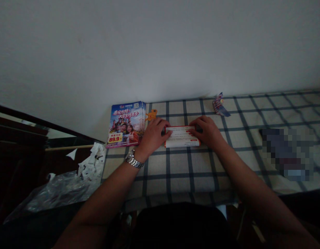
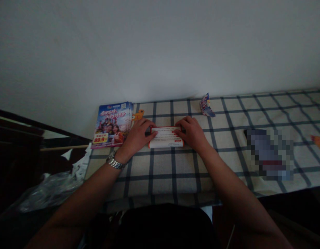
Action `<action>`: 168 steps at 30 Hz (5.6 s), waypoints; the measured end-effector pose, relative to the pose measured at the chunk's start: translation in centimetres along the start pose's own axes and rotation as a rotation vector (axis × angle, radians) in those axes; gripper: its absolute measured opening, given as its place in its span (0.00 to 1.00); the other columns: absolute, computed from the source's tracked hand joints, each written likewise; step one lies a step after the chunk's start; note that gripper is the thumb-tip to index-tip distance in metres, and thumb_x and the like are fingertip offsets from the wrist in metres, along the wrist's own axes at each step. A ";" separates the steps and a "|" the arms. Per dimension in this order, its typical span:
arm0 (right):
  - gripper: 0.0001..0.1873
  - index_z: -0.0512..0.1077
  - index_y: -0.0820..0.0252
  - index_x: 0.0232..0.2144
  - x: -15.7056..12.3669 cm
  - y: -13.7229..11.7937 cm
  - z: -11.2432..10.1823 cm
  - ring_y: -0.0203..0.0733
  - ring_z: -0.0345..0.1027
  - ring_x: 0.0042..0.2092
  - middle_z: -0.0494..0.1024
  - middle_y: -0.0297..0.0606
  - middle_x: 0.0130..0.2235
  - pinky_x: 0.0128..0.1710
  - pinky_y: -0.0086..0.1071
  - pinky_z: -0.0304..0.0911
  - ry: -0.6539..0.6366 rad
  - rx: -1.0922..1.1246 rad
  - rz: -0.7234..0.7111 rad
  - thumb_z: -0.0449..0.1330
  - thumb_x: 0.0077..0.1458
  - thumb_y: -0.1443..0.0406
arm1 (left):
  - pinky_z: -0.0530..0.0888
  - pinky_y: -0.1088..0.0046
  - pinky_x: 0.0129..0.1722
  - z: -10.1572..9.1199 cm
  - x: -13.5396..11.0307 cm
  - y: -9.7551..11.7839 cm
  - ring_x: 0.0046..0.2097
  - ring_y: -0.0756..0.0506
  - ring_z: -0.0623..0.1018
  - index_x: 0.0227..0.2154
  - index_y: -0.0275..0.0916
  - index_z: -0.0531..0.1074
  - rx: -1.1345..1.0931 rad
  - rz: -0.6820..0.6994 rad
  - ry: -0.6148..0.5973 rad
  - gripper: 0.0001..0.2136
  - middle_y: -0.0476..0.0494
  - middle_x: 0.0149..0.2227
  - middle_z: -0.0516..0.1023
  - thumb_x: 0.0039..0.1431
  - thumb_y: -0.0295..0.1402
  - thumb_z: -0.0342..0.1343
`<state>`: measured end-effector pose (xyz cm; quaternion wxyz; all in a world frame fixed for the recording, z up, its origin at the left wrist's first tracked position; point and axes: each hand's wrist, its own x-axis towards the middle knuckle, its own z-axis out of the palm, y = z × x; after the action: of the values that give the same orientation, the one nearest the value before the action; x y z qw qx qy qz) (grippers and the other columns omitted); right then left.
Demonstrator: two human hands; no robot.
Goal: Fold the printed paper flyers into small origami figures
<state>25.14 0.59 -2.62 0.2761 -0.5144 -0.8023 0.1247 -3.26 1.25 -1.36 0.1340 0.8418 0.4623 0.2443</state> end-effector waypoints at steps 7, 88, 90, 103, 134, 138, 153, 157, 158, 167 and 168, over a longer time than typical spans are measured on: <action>0.06 0.80 0.53 0.42 0.0 -0.1 0.0 0.52 0.70 0.45 0.75 0.43 0.43 0.47 0.47 0.66 -0.002 0.001 -0.028 0.65 0.62 0.62 | 0.72 0.56 0.57 0.0 -0.1 0.0 0.54 0.40 0.72 0.51 0.47 0.77 0.004 0.066 0.012 0.10 0.43 0.51 0.71 0.69 0.32 0.60; 0.20 0.75 0.58 0.54 -2.3 -6.4 -0.7 0.55 0.76 0.54 0.78 0.48 0.56 0.55 0.49 0.74 -0.108 -0.152 0.001 0.62 0.65 0.55 | 0.70 0.55 0.59 -0.3 -1.3 4.0 0.55 0.38 0.73 0.55 0.38 0.74 0.194 0.184 -0.131 0.15 0.40 0.55 0.76 0.74 0.39 0.50; 0.21 0.74 0.59 0.55 -2.5 -6.3 -0.5 0.56 0.75 0.56 0.77 0.49 0.58 0.56 0.50 0.73 -0.114 -0.140 -0.001 0.62 0.65 0.55 | 0.70 0.54 0.59 -0.2 -1.4 4.0 0.54 0.38 0.73 0.55 0.38 0.73 0.192 0.181 -0.125 0.16 0.40 0.55 0.76 0.74 0.40 0.50; 0.25 0.70 0.59 0.58 -2.9 -6.2 0.2 0.60 0.71 0.60 0.74 0.52 0.60 0.59 0.54 0.70 -0.086 -0.140 -0.005 0.62 0.64 0.54 | 0.68 0.53 0.63 0.5 -2.3 4.4 0.60 0.36 0.70 0.58 0.38 0.70 0.207 0.151 -0.088 0.19 0.39 0.62 0.72 0.70 0.40 0.55; 0.28 0.66 0.62 0.61 -3.7 -6.2 0.9 0.63 0.64 0.66 0.71 0.56 0.62 0.65 0.59 0.63 -0.065 -0.139 -0.055 0.62 0.64 0.54 | 0.66 0.51 0.66 0.9 -2.6 4.3 0.63 0.34 0.68 0.60 0.38 0.69 0.216 0.149 -0.093 0.21 0.38 0.63 0.71 0.69 0.41 0.56; 0.29 0.65 0.61 0.62 -3.8 -5.9 1.0 0.64 0.62 0.67 0.71 0.56 0.63 0.65 0.60 0.63 -0.073 -0.123 -0.058 0.61 0.65 0.53 | 0.65 0.50 0.66 0.8 -2.6 4.3 0.64 0.34 0.67 0.61 0.38 0.68 0.214 0.152 -0.095 0.23 0.37 0.64 0.70 0.67 0.42 0.58; 0.31 0.64 0.59 0.64 -3.9 -4.9 1.1 0.64 0.62 0.68 0.70 0.55 0.64 0.66 0.61 0.62 -0.092 -0.117 -0.082 0.62 0.64 0.53 | 0.64 0.51 0.69 1.0 -3.0 4.0 0.67 0.34 0.65 0.64 0.37 0.66 0.207 0.174 -0.090 0.25 0.35 0.65 0.68 0.69 0.42 0.57; 0.32 0.64 0.60 0.64 -3.9 -4.8 1.2 0.64 0.61 0.68 0.69 0.55 0.64 0.67 0.61 0.61 -0.092 -0.122 -0.075 0.63 0.63 0.54 | 0.62 0.52 0.70 1.2 -3.0 3.9 0.68 0.34 0.65 0.64 0.37 0.66 0.205 0.164 -0.088 0.25 0.36 0.66 0.67 0.69 0.43 0.57; 0.32 0.64 0.60 0.64 -3.9 -4.8 1.2 0.64 0.61 0.68 0.69 0.54 0.64 0.67 0.61 0.61 -0.090 -0.121 -0.073 0.63 0.63 0.54 | 0.62 0.51 0.70 1.2 -3.1 3.8 0.68 0.34 0.65 0.64 0.37 0.66 0.204 0.162 -0.088 0.25 0.36 0.66 0.67 0.69 0.43 0.57; 0.30 0.64 0.61 0.64 -4.0 -5.1 1.0 0.63 0.62 0.67 0.70 0.56 0.64 0.67 0.60 0.60 -0.076 -0.100 -0.085 0.62 0.64 0.56 | 0.62 0.51 0.70 1.1 -3.1 4.0 0.68 0.34 0.65 0.64 0.37 0.65 0.185 0.155 -0.089 0.27 0.35 0.66 0.67 0.68 0.45 0.58; 0.30 0.64 0.61 0.64 -4.0 -5.1 1.0 0.62 0.62 0.67 0.70 0.56 0.64 0.67 0.59 0.60 -0.074 -0.098 -0.087 0.62 0.64 0.55 | 0.62 0.51 0.70 1.1 -3.1 4.0 0.68 0.34 0.65 0.64 0.37 0.65 0.181 0.154 -0.089 0.27 0.35 0.66 0.67 0.68 0.45 0.57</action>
<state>21.98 -5.18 -2.24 0.2260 -0.4870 -0.8386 0.0920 -1.27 -3.51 -1.37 0.0585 0.8936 0.4099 0.1735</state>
